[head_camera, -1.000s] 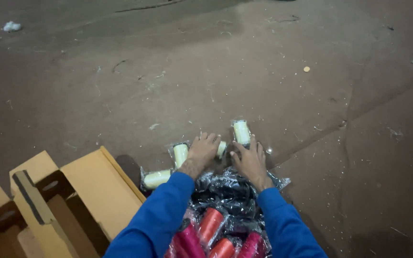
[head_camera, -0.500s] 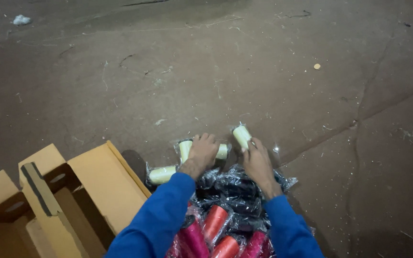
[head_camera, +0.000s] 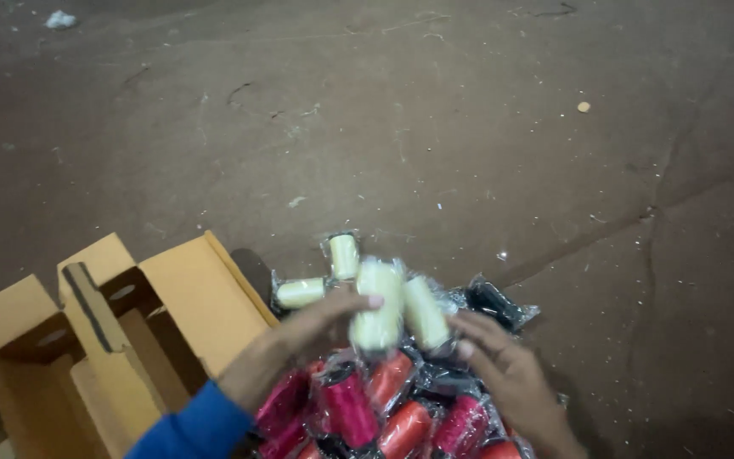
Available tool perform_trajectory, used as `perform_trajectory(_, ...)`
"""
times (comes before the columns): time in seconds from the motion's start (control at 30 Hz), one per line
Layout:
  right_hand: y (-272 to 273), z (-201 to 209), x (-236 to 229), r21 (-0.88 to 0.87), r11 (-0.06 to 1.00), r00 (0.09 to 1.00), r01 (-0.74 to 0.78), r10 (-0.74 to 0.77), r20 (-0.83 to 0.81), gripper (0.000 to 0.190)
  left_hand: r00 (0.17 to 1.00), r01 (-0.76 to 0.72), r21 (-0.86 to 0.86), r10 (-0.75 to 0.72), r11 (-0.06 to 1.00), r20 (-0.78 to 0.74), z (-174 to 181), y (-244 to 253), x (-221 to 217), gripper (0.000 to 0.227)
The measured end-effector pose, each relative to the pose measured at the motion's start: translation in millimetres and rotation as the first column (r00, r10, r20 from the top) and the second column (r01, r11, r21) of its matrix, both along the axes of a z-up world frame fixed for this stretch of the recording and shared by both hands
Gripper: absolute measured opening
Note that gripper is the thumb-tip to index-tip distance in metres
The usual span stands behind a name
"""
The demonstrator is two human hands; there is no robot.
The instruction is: The person picks up individual spools of thread from a pile on the floor and places them into a small cardboard box. After filling the box, the person closes the lid and stacks it on top of other boxes.
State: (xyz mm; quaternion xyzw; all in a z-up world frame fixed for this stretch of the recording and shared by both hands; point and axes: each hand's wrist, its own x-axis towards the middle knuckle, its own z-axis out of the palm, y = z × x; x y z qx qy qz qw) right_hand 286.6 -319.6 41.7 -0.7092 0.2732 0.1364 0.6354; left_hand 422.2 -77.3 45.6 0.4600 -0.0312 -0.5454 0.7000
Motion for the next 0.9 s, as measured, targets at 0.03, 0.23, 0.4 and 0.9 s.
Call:
perform_trajectory(0.03,3,-8,-5,0.004,1.000,1.000,-0.003,0.003,-0.001,0.046,1.000,-0.003,0.004,0.003,1.000,-0.001,-10,-4,-11,0.087)
perform_trajectory(0.23,7,-35,-22,-0.104,0.909,0.907,-0.403,0.412,0.089,0.047,0.998,-0.023,0.361,0.002,0.932,0.060,26,-12,-41,0.049)
perform_trajectory(0.4,-13,-29,-5,-0.199,0.742,0.751,-0.640,0.549,-0.366,0.030,0.466,0.182,0.847,-0.803,0.499,0.373,37,-26,-68,0.101)
perform_trajectory(0.9,88,-114,176,-0.703,0.453,0.677,-0.549,0.734,-0.056,0.047,-0.131,-0.515,0.317,-0.438,0.797,0.889,-199,-88,-197,0.048)
